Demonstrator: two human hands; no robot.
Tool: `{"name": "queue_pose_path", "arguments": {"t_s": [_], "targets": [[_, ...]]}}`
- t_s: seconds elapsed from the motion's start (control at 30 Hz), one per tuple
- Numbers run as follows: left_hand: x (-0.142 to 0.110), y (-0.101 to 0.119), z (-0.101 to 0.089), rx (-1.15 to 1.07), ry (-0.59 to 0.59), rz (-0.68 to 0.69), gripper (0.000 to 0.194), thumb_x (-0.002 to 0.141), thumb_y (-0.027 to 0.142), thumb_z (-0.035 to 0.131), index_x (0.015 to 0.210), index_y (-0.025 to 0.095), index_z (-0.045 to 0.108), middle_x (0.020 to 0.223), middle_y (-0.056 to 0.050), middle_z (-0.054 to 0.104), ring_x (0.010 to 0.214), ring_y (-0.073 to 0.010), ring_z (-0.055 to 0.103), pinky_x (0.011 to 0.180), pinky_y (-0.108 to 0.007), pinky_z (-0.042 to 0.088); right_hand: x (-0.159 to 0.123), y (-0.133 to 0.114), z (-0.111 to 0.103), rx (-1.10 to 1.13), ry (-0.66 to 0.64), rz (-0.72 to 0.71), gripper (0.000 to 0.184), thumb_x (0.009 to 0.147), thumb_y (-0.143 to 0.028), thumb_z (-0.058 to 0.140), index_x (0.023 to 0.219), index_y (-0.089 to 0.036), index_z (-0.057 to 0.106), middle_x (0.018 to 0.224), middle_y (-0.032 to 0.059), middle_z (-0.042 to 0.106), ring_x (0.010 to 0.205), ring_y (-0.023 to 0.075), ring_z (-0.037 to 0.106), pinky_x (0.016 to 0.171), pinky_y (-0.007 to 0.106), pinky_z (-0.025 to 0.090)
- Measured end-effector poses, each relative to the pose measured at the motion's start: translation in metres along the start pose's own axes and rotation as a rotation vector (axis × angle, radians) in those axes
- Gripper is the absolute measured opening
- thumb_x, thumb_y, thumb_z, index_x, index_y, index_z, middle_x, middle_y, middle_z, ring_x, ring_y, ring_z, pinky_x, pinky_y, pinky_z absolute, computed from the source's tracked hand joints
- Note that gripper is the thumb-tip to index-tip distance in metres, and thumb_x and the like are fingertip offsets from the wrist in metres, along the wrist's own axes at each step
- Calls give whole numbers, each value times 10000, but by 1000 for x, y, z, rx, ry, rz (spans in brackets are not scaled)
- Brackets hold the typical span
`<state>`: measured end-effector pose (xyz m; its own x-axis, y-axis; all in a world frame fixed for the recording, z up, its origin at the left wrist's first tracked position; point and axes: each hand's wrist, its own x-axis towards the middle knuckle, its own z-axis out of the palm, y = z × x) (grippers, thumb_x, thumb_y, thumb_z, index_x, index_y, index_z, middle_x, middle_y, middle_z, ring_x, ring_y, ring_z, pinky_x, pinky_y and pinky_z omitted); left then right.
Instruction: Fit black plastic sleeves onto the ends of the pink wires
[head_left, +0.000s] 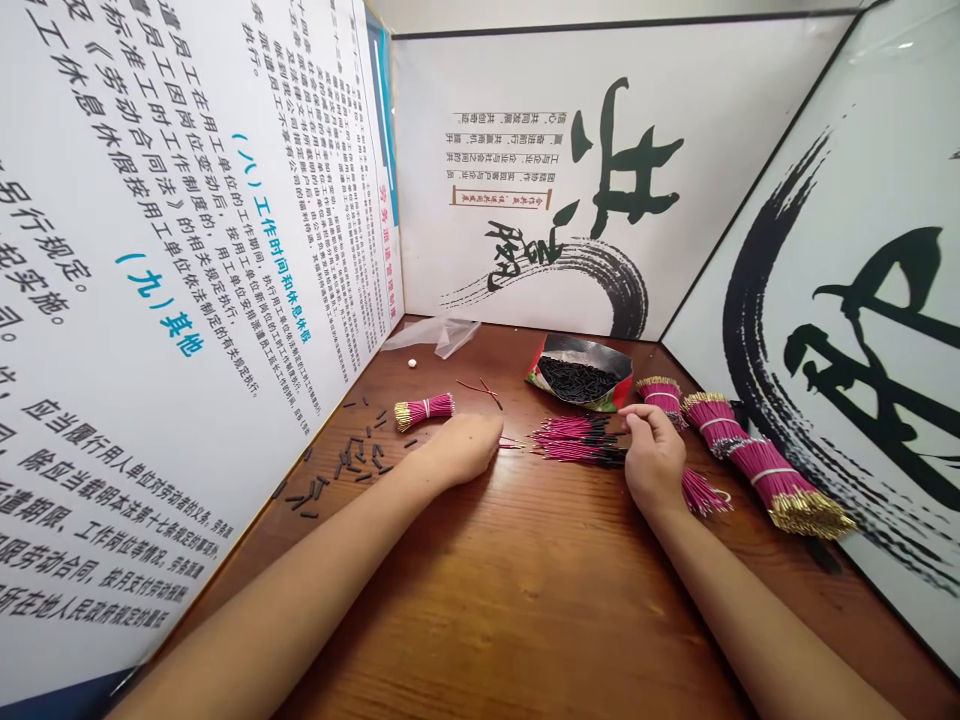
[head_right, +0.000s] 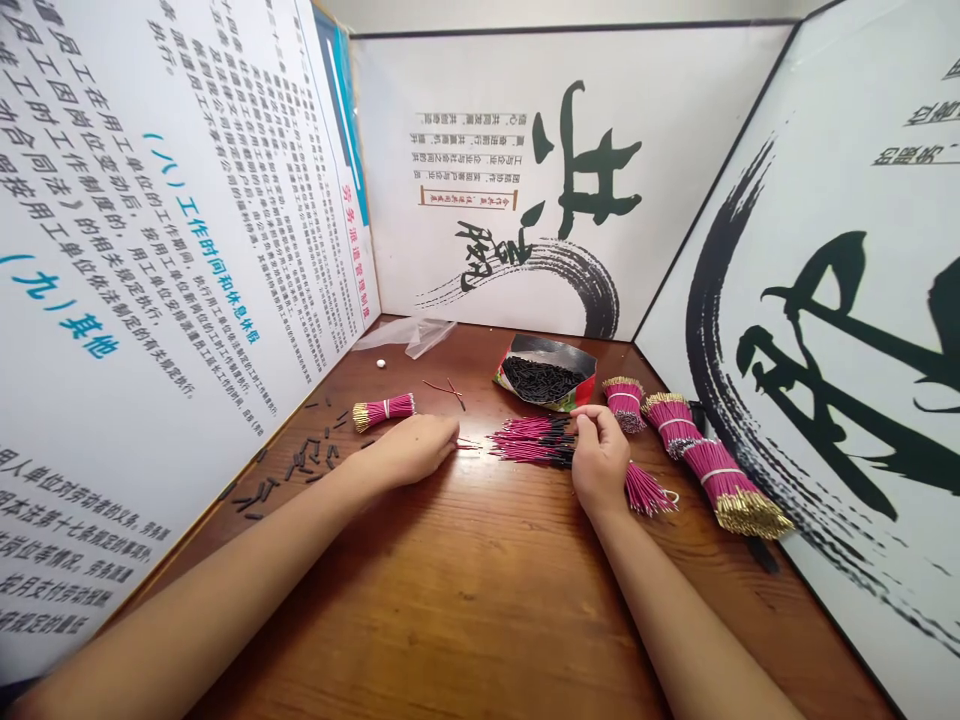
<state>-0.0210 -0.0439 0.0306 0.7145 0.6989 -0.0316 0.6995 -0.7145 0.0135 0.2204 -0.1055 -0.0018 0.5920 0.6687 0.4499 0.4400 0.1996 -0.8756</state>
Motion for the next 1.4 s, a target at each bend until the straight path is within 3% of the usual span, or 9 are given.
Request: {"name": "queue_pose_path", "arguments": {"t_s": [0.17,0.43,0.6,0.73,0.93,1.17,1.4], "targets": [[-3,4,-8,2,-91,-90,236,871,172,431,967,115,640,960,-161,711,888,-271,683,752,-354,514,0,-1,0,-12,-3,1,179,807,-340,497,773,-200,603,673,-2,566,671,166,531,670,297,415],[-10,-2,-23,-4,-165,-82,266,896,209,434,1003,111,657,1000,-170,713,931,-290,687,781,-376,528,-1,0,0,-1,-17,12,174,809,-338,501,785,-201,606,686,-1,574,672,166,541,671,298,423],[-9,4,-21,49,-205,-118,304,853,144,427,996,93,690,967,-198,720,914,-309,700,756,-381,542,-1,-1,0,-9,-10,10,176,804,-340,501,782,-201,606,686,0,574,676,167,538,672,299,421],[-8,6,-16,28,-183,-136,284,807,173,486,987,103,694,959,-189,725,907,-310,701,759,-382,551,-1,-1,0,-13,-12,10,176,800,-339,499,777,-201,606,688,1,575,679,167,536,675,300,420],[-9,9,-15,97,-101,-134,299,849,87,417,1006,75,671,959,-205,717,918,-314,701,766,-411,553,-1,-1,0,-7,-9,22,167,796,-332,501,780,-202,605,684,-2,574,681,167,536,678,300,416],[-12,19,-27,115,-193,-128,266,823,48,467,960,87,692,922,-196,724,912,-294,703,766,-366,547,-1,-3,0,-19,-3,10,170,799,-332,494,768,-202,600,678,3,571,675,167,532,667,298,416],[-8,11,-16,67,-157,-146,277,811,155,500,982,92,708,944,-202,725,903,-303,704,749,-374,554,-1,-5,0,-1,23,38,172,787,-333,496,765,-198,601,694,4,556,684,168,525,677,303,409]]}}
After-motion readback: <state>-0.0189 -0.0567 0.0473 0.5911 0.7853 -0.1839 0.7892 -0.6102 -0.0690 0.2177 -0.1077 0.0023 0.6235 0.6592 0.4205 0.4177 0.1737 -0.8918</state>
